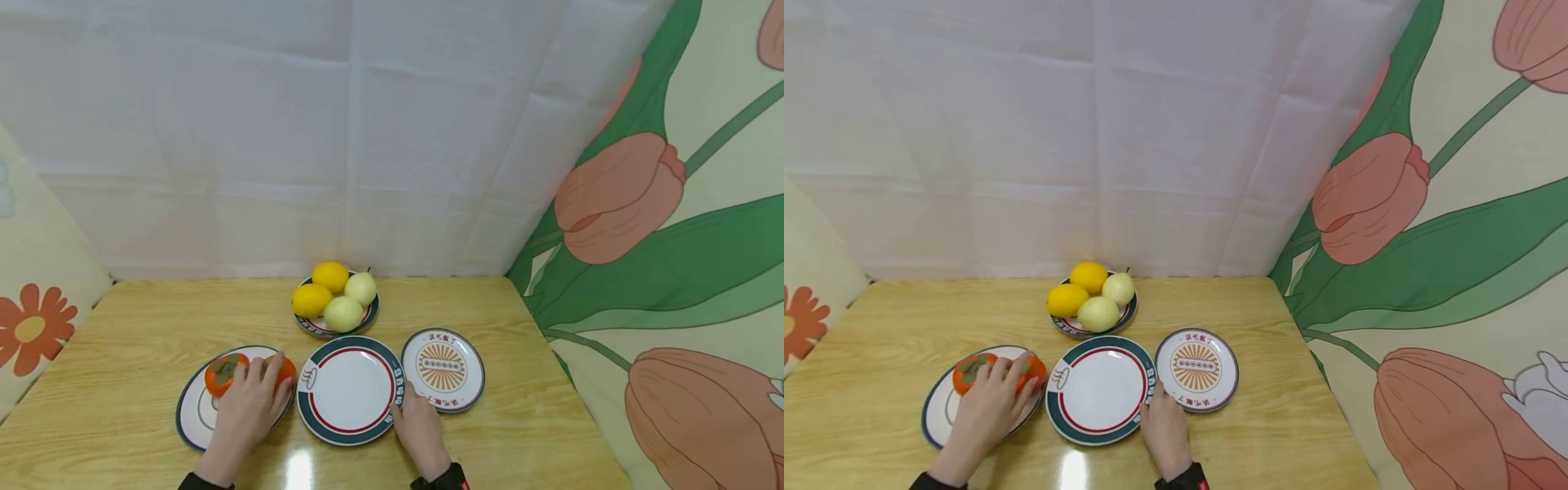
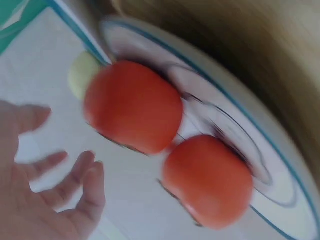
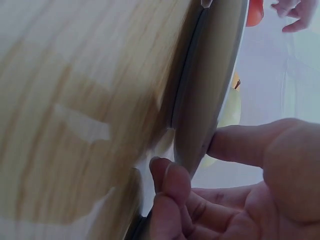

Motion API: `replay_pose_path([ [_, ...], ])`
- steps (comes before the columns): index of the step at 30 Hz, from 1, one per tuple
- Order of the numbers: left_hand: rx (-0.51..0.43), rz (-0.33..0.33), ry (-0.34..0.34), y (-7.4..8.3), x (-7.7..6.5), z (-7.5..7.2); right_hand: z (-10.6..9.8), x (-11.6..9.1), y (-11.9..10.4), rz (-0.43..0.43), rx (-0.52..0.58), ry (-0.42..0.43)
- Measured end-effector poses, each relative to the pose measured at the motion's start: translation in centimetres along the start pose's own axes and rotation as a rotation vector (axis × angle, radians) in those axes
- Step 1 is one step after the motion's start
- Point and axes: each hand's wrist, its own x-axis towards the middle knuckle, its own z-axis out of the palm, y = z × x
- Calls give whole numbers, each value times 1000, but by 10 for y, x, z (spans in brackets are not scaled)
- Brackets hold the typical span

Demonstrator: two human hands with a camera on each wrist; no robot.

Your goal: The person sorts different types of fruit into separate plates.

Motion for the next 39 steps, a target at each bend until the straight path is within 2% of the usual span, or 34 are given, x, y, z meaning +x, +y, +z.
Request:
replay_pose_path([
  [3,-36,-111,-100,12,-3,-5,0,0,0,-10,-19,23],
  [6,-63,-182,-221,22,-7,-6,1,0,0,-17,-34,37],
  [8,-69,-214,-283,27,-10,-3,1,0,-1,-15,-36,34],
  [14,-35,-252,-367,34,-15,10,1,0,-2,-5,-30,9],
  [18,-27,-243,-368,34,-17,16,-7,5,-5,-51,-92,49],
  [21,-30,-233,-349,34,-18,18,-23,16,-14,-107,-146,113],
  [24,-33,-222,-346,35,-18,20,-43,36,-29,-203,-164,172],
  [28,-28,-214,-346,35,-19,20,-55,74,-52,-400,-185,184],
  [32,-25,-204,-332,35,-20,21,-45,108,-74,-529,-292,113],
  [35,-29,-199,-334,35,-19,21,-29,123,-85,-540,-363,39],
  [39,-25,-200,-356,37,-18,21,-11,134,-94,-520,-393,-27],
])
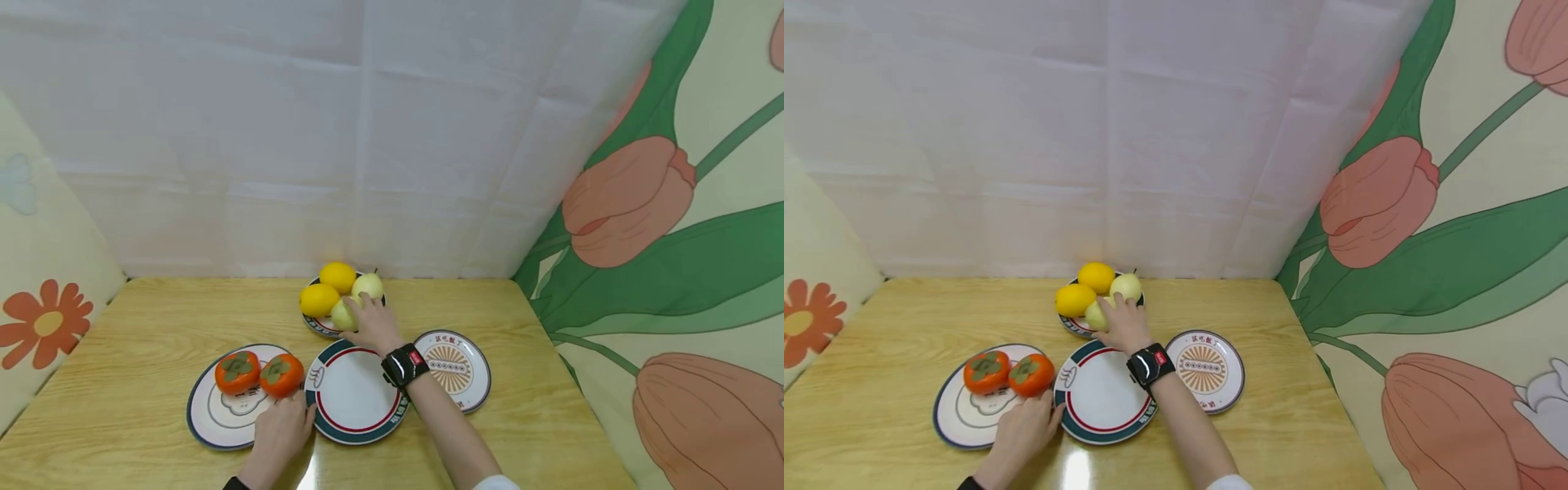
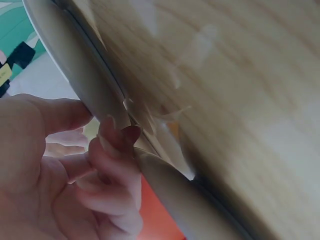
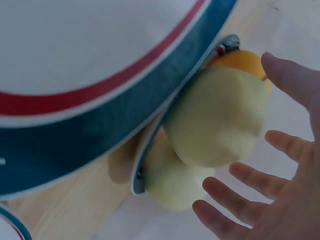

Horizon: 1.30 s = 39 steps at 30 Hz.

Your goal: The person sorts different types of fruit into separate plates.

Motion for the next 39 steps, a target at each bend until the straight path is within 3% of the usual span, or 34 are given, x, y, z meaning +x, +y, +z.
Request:
replay_pose_path([
  [4,1,0,-1,0,1,1,9,7,-5,5,-28,4],
  [8,-5,0,-6,0,1,1,16,12,-6,4,-67,63],
  [19,-3,-2,-13,0,3,1,14,11,3,-81,-2,145],
  [30,-11,1,-2,-1,2,1,-3,-35,-7,-260,-107,151],
  [34,-19,6,23,-2,2,1,2,-54,-11,-355,-156,169],
  [39,-15,2,7,-1,3,0,13,-69,-13,-402,-175,148],
])
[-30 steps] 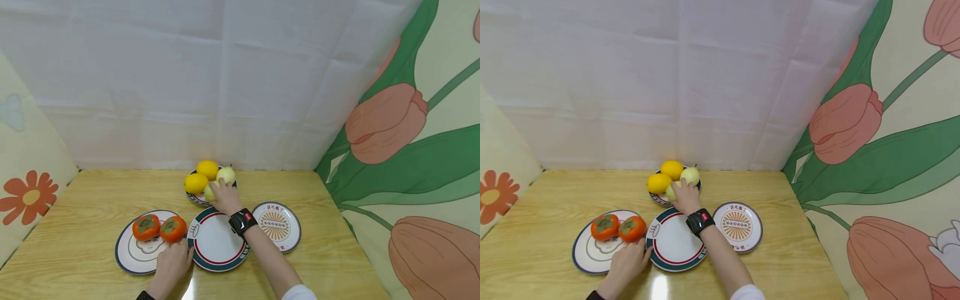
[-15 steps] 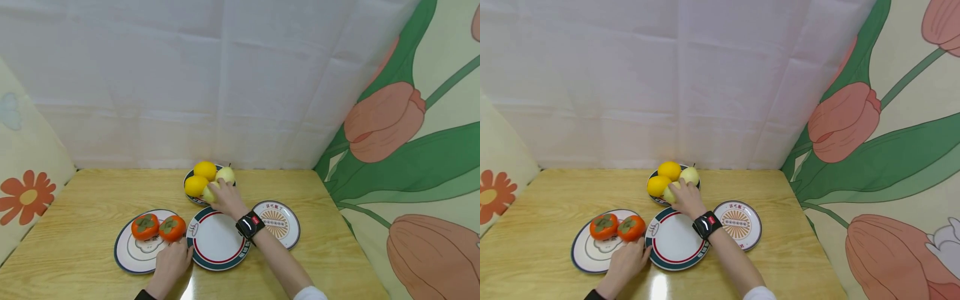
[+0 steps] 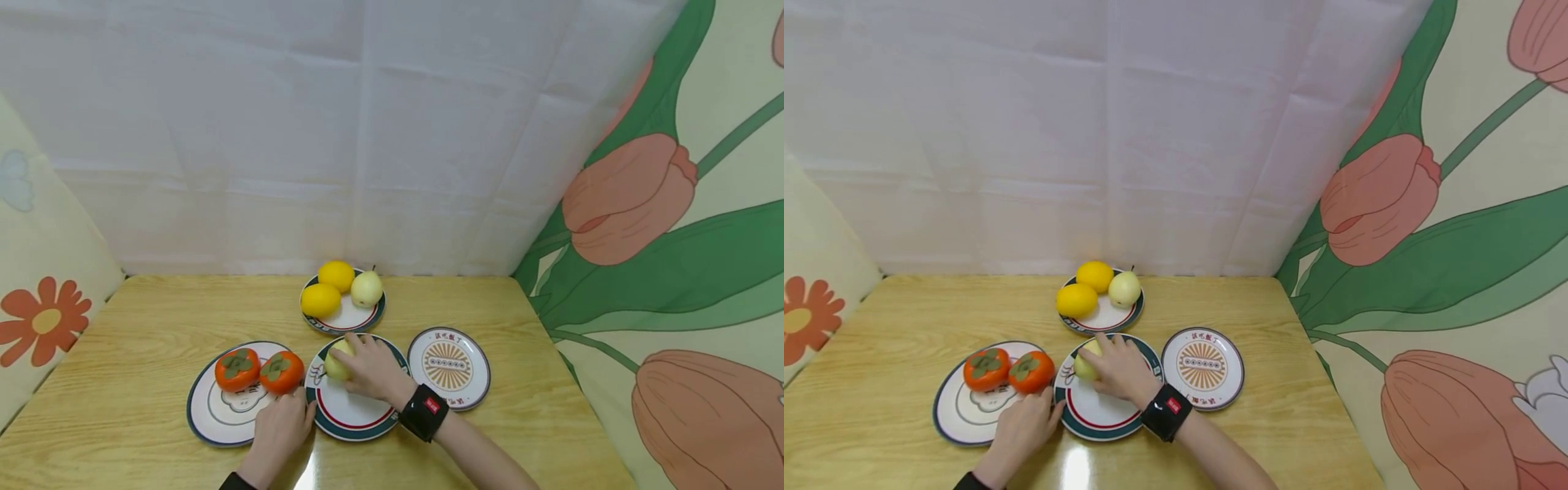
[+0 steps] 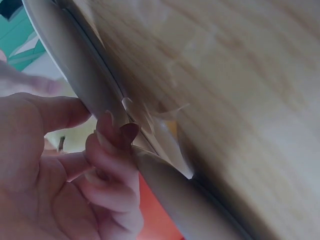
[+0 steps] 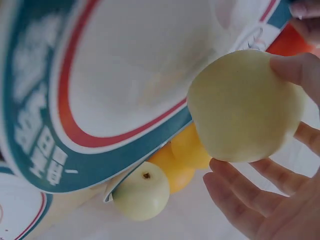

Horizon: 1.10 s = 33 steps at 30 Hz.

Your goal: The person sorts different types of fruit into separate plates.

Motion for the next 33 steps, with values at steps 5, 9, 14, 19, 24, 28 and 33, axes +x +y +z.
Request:
replay_pose_path([
  [5,5,-3,-8,0,0,-1,3,-6,-3,-11,-17,-22],
  [9,1,-5,-10,0,0,-2,2,-7,-5,-13,-37,-28],
  [14,2,2,2,0,0,-2,-2,-6,-2,5,9,-38],
  [19,0,8,6,0,-2,-2,-7,9,19,125,207,-53],
  [24,2,2,2,1,-2,-2,-2,40,59,285,301,19],
  [28,8,2,14,2,-3,-2,11,63,86,379,287,56],
  [33,9,-7,-3,4,-3,-3,25,78,100,441,310,52],
])
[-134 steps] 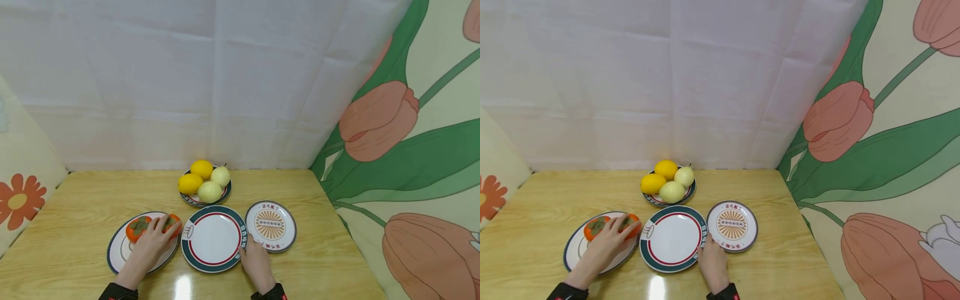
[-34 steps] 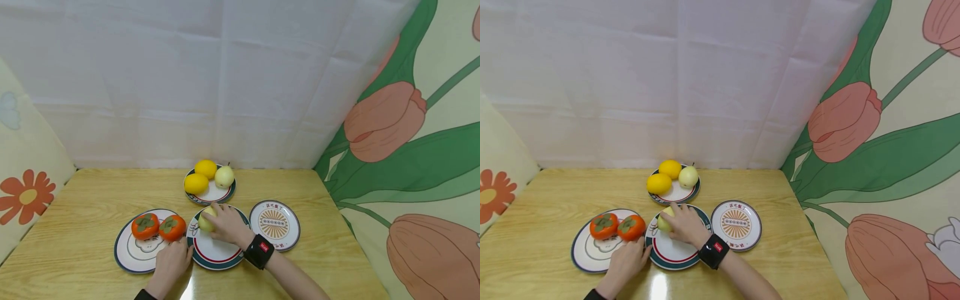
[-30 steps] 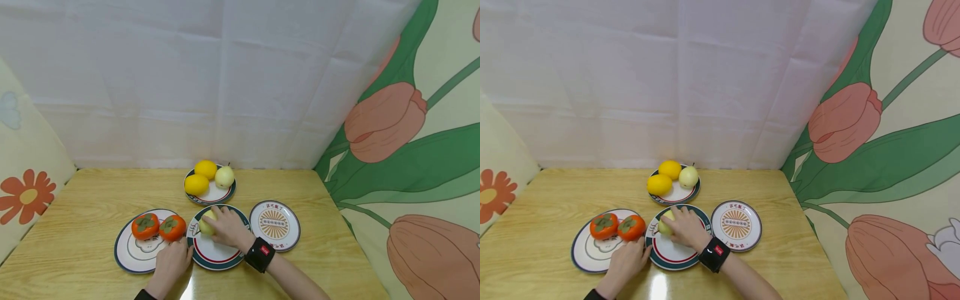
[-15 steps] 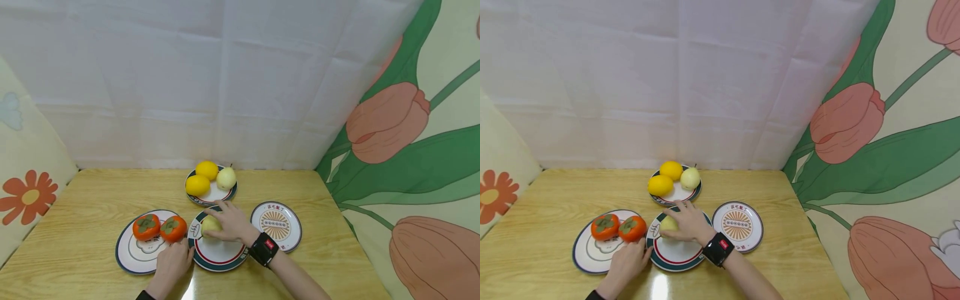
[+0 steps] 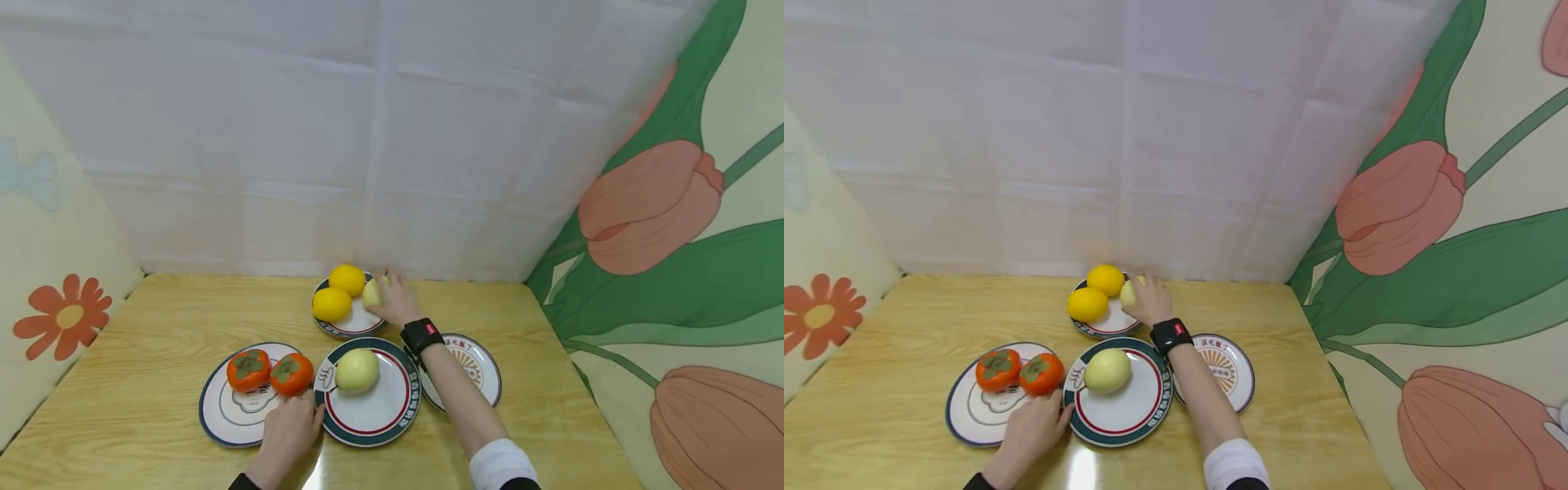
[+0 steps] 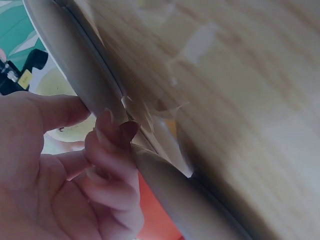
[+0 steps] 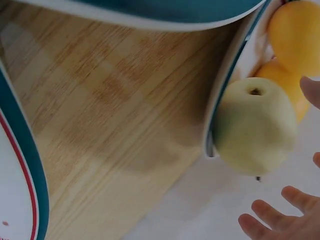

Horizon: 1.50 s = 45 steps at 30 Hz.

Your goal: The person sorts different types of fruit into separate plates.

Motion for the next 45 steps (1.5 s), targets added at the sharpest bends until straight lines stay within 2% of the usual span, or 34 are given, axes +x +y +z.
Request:
replay_pose_path([
  [8,1,2,1,-1,0,3,19,2,7,51,14,23],
  [14,9,-1,1,-1,-1,2,28,3,10,50,85,58],
  [19,10,3,-2,0,0,3,22,-2,12,54,160,20],
  [23,13,7,7,0,-1,2,7,-12,13,16,188,-9],
  [28,16,21,24,0,-1,0,-16,-37,14,-52,147,-29],
  [35,11,3,-20,-1,2,0,-36,-84,7,-85,86,-71],
  [41,12,6,-23,-2,2,2,-40,-119,4,-98,63,-65],
  [45,12,22,-1,-2,2,2,-37,-138,2,-128,63,-57],
])
